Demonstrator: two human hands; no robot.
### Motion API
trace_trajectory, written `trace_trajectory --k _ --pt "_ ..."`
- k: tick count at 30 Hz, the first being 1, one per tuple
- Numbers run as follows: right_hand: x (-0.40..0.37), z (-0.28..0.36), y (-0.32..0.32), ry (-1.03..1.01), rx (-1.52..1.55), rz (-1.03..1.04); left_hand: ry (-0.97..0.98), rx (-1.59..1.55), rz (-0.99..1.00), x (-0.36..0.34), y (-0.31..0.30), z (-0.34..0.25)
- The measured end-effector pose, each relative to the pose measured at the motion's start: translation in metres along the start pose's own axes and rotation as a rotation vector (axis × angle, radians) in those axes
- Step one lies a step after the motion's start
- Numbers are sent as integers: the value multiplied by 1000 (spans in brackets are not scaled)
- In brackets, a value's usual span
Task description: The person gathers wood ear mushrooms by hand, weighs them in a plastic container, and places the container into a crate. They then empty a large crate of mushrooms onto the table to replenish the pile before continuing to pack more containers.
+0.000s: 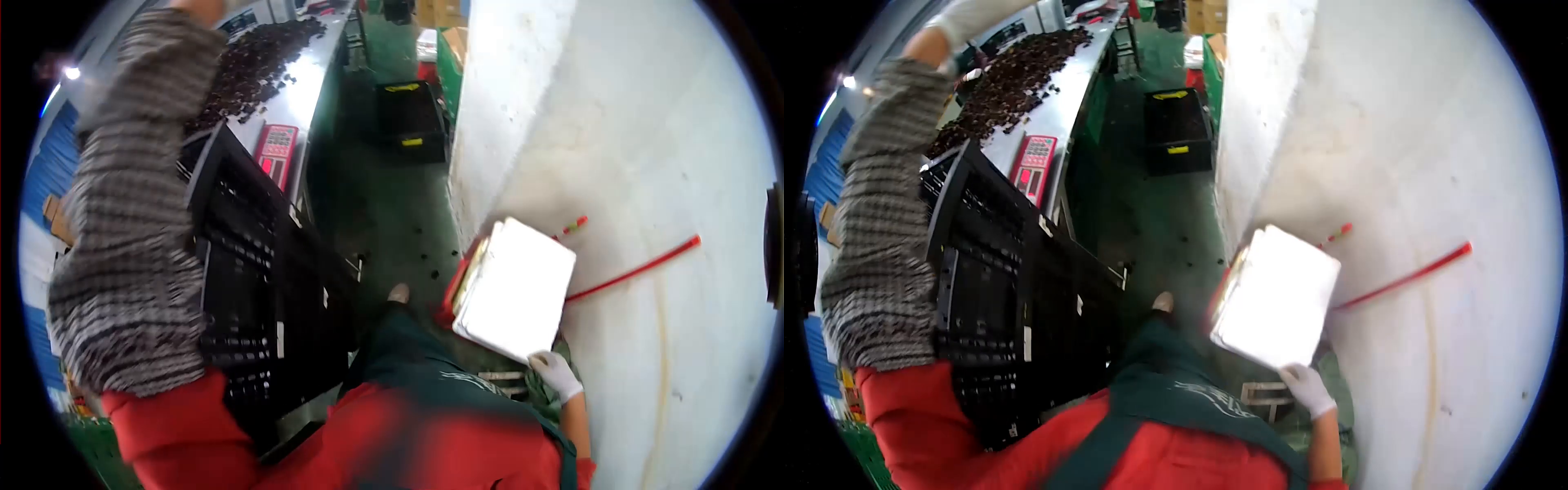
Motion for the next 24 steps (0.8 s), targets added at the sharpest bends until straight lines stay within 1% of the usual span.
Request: trace_trajectory --k 1,2,3,4,5,6,8,9,10,12,13,14,15,16,17,18,20,21,22,23,24 --pt "4 -20 -5 11 -11 -61 -16 16 36 19 22 6" --pt "-3 5 -13 124 90 -70 -27 26 63 44 47 11" --pt "3 -16 -18 87 183 -158 41 65 37 76 89 28" --pt "14 -36 -24 114 147 -182 111 101 11 107 130 45" --pt "28 -40 -26 199 202 -212 71 50 42 121 147 43" --pt "46 -26 -27 219 329 -267 24 1 69 137 163 45" --pt "107 1 -24 144 324 -266 -38 -52 29 177 225 72" --pt "143 20 -20 78 301 -264 -78 -95 100 193 253 83" --pt "183 46 -18 14 269 -258 -161 -130 164 212 296 102" --pt "259 116 -6 -41 225 -236 -314 -216 231 238 389 130" --pt "289 152 2 -94 176 -169 -352 -277 299 239 433 136" --pt "319 190 8 -141 129 -100 -475 -333 402 243 491 144" --pt "342 236 12 -170 121 -15 -518 -287 441 234 509 136" --pt "361 273 14 -199 114 78 -554 -359 416 228 571 136" --pt "389 287 14 -161 44 142 -539 -436 523 213 568 125" --pt "420 277 16 -139 108 162 -493 -444 610 204 596 120" --pt "459 291 23 -86 -52 156 -507 -542 654 170 663 118" --pt "477 300 28 -74 -48 157 -515 -596 693 158 677 120" --pt "495 305 31 -65 -48 167 -534 -648 730 145 683 121" --pt "515 312 36 -62 -51 185 -551 -664 720 135 681 127" --pt "536 319 43 -105 -111 250 -574 -673 708 128 678 136"
Point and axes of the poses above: each hand's wrist, its own x-axis towards the middle knuckle, its own y-axis out of the palm, z = x × y, the point moved 4 cm from there along x, towards the middle knuckle, and after that the axes turned 14 degrees about x, right-handed, at the moved point
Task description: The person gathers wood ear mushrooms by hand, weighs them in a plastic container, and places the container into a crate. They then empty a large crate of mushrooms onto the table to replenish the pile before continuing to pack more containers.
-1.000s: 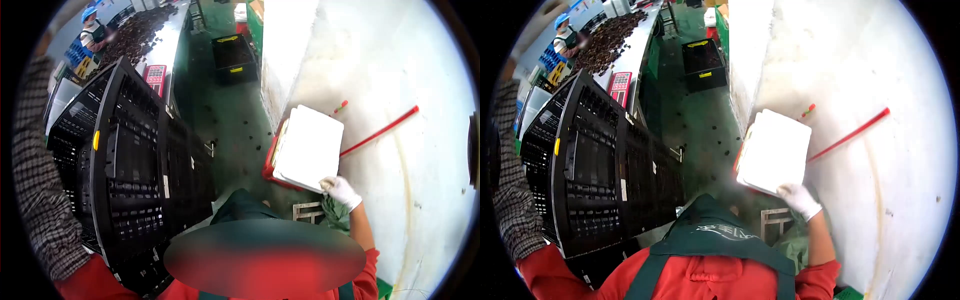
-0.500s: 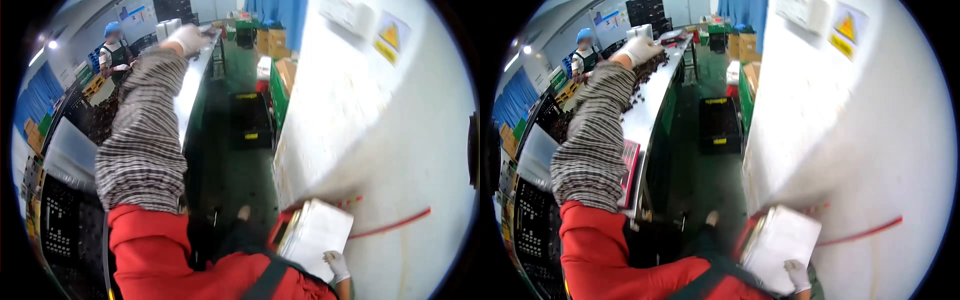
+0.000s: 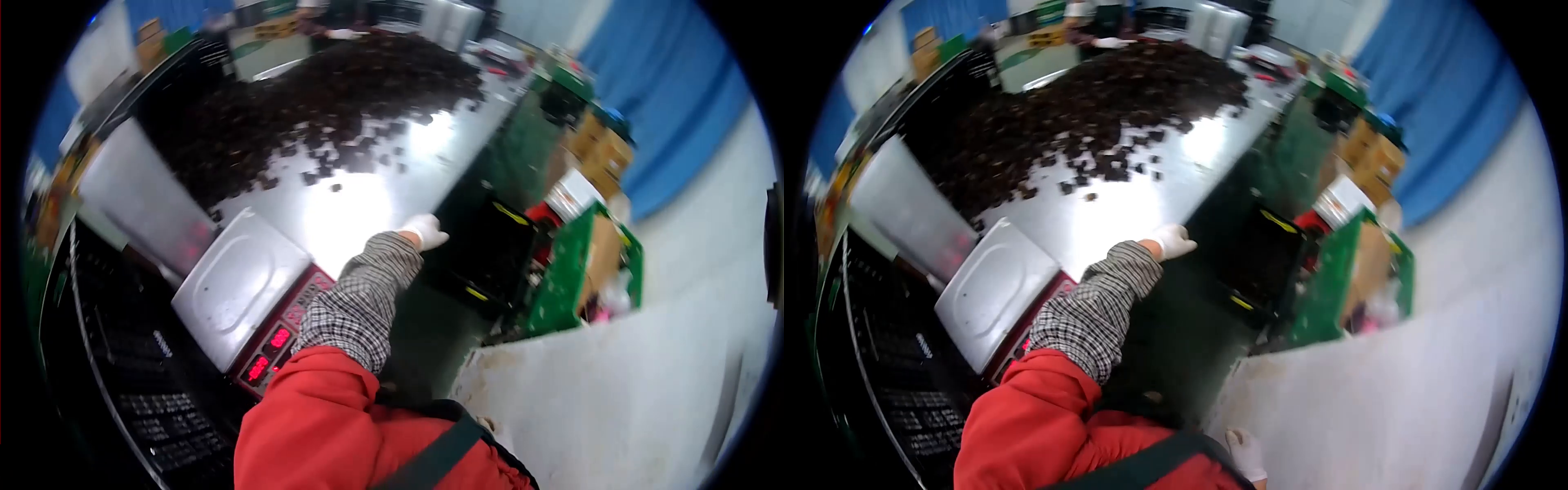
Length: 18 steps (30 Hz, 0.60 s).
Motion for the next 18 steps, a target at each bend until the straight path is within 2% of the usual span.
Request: trace_trajectory --k 2,4,6,7,8,9,10,11,12,13,14,16,17,18 --pt "28 35 7 -90 6 168 -63 -47 -45 -7 -16 29" --pt "88 26 20 -131 33 342 -113 -22 -205 -22 -60 65" --pt "140 39 29 -218 -17 485 -132 57 -638 -55 -129 105" --pt "159 71 27 -310 -21 504 -296 -106 -556 -89 -184 111" --pt "170 118 30 -334 -177 491 -291 14 -769 -99 -213 157" --pt "190 150 30 -287 -175 521 -276 506 -862 -138 -260 164" --pt "212 171 30 -241 -176 553 -280 933 -1098 -181 -297 170" --pt "245 183 30 -321 -186 562 -502 845 -1132 -222 -331 188" --pt "275 194 29 -398 -197 572 -697 900 -1211 -259 -354 226" --pt "300 210 26 -329 -249 533 -784 1132 -1203 -297 -374 244" --pt "311 244 24 -414 -294 550 -833 1229 -1184 -336 -385 275" --pt "364 254 20 -466 -243 599 -1376 930 -589 -377 -390 298" --pt "389 256 20 -449 -247 619 -1409 806 -444 -403 -380 343" --pt "391 282 19 -473 -313 616 -1439 785 -484 -414 -377 362"
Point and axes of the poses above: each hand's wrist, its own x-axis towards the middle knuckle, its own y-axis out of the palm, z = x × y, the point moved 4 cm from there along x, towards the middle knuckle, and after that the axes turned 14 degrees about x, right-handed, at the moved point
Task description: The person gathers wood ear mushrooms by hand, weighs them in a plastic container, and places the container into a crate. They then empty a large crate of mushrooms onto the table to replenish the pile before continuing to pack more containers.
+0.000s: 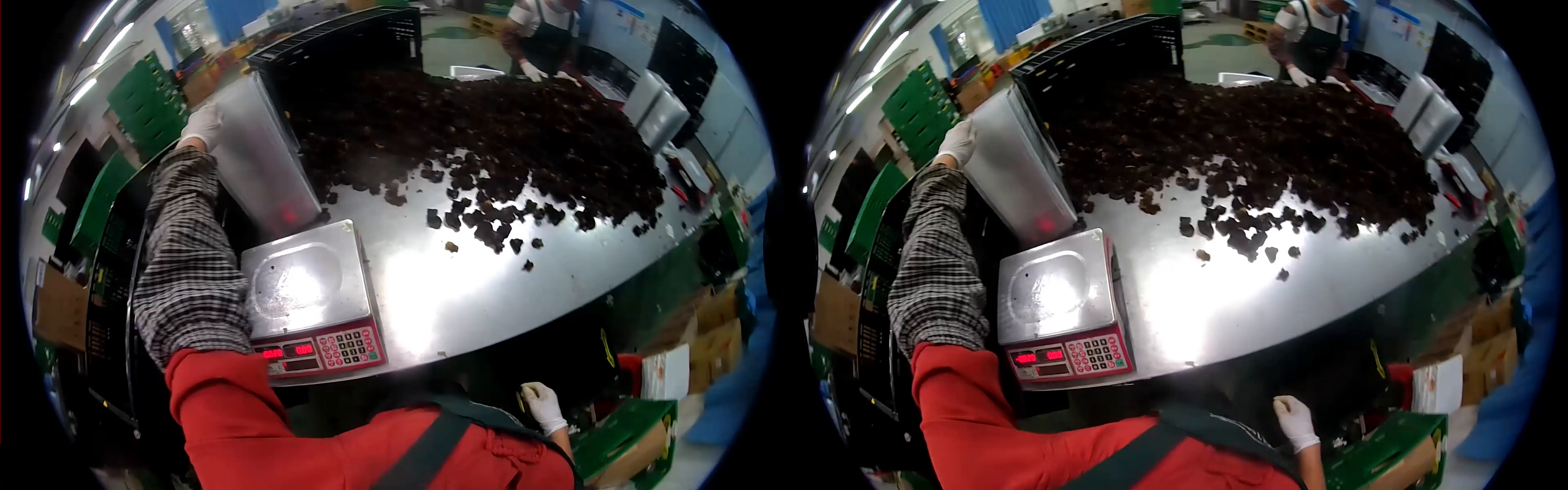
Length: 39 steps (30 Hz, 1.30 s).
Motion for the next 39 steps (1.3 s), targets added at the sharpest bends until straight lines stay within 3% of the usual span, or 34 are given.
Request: trace_trajectory --k 2,5,7,9,12,18,22,24,26,28,30,34,38,39 --pt "14 34 -16 121 37 39 -179 -5 115 -14 -30 -20" --pt "54 -2 -30 11 -34 121 -157 161 28 -19 -44 -38" --pt "69 2 -30 -61 -20 157 -339 50 -20 16 -3 -16" --pt "76 28 -29 81 -42 187 -336 -58 -12 6 -27 -22" --pt "93 62 -6 73 -160 238 -396 -237 65 2 -43 -27" --pt "120 123 45 -28 -291 367 -184 -211 128 -24 -84 -28" --pt "135 145 68 -87 -360 449 -96 -167 89 -8 -64 -26" --pt "142 153 77 -117 -387 492 -85 -161 56 -4 -62 -25" --pt "151 159 83 -145 -413 534 -317 -279 -36 3 -60 -15" --pt "161 163 85 -172 -441 574 -174 -135 -41 -20 -79 -19" --pt "170 167 86 -192 -461 613 -91 -297 -411 0 -64 -28" --pt "189 167 82 -237 -501 689 -229 -102 -937 -95 -148 -79" --pt "210 160 66 -281 -520 750 -86 -266 -914 -259 -148 -145" --pt "215 158 61 -290 -518 759 -73 -292 -738 -294 -130 -163"
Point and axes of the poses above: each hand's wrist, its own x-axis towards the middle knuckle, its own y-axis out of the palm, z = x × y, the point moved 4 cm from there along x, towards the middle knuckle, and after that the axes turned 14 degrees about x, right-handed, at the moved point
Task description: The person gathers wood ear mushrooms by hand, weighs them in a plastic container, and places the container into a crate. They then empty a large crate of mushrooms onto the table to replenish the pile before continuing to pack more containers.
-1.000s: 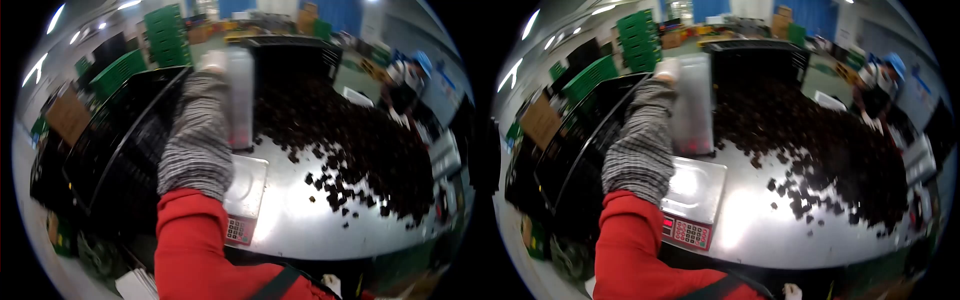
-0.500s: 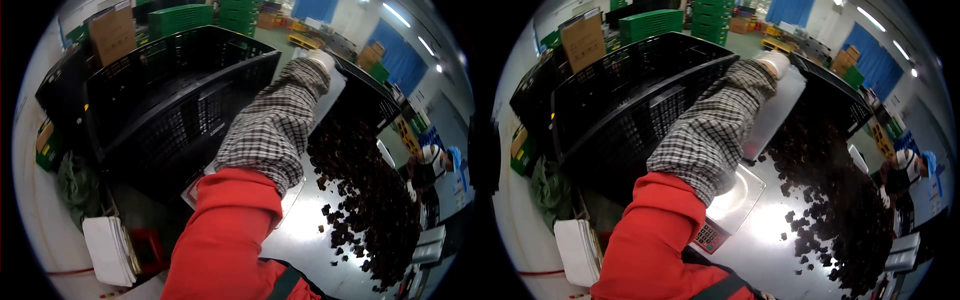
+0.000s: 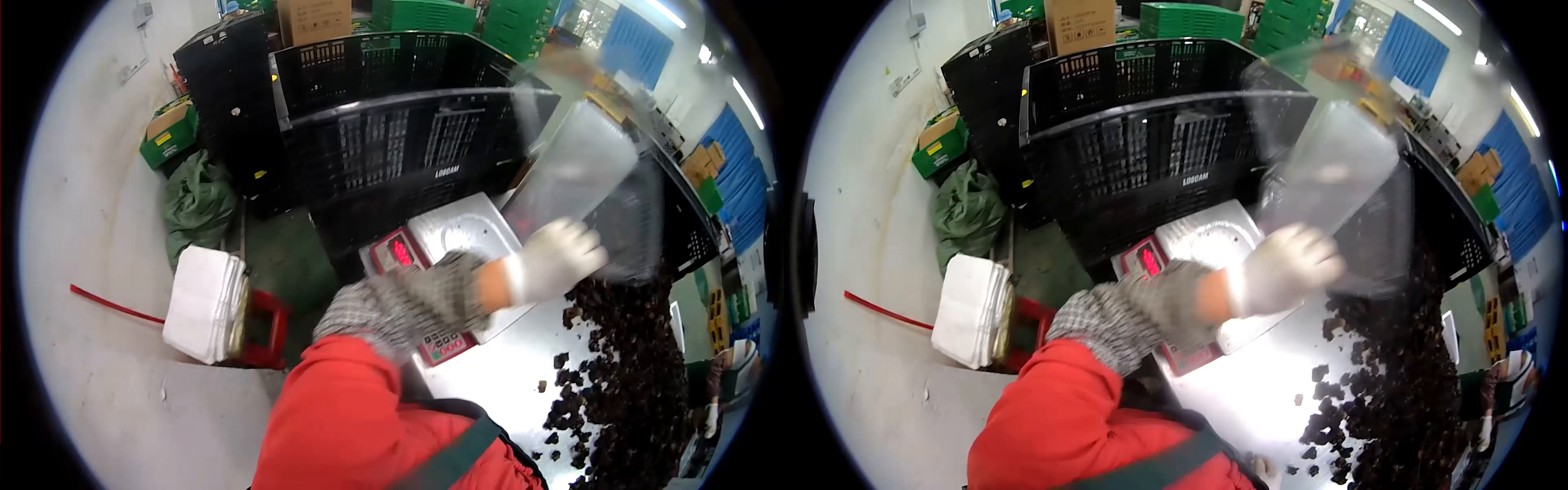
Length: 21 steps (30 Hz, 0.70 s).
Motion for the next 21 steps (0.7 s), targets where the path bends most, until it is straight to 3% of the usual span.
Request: trace_trajectory --k 2,4,5,7,9,10,11,13,16,21 --pt "1 -10 -11 -26 1 16 -118 -78 332 -87 7 -22" --pt "11 -33 -19 -64 135 90 -163 -53 816 -141 6 -31" --pt "8 -16 -21 -147 51 87 -465 -56 859 -173 26 -32" --pt "3 -2 -23 -254 -22 86 -381 26 1199 -162 8 -33" --pt "1 8 -25 -331 -89 96 -387 76 1151 -195 33 -26" --pt "1 6 -27 -341 -84 119 -320 114 1037 -177 28 -31" --pt "-1 2 -30 -328 -44 101 -368 170 1099 -162 23 -35" --pt "-4 -5 -34 -314 36 78 -213 145 707 -123 9 -58" --pt "-4 -27 -42 -324 40 33 -217 -171 612 -75 23 -87" --pt "12 -36 -57 -312 164 -77 -175 -325 988 -49 131 -120"
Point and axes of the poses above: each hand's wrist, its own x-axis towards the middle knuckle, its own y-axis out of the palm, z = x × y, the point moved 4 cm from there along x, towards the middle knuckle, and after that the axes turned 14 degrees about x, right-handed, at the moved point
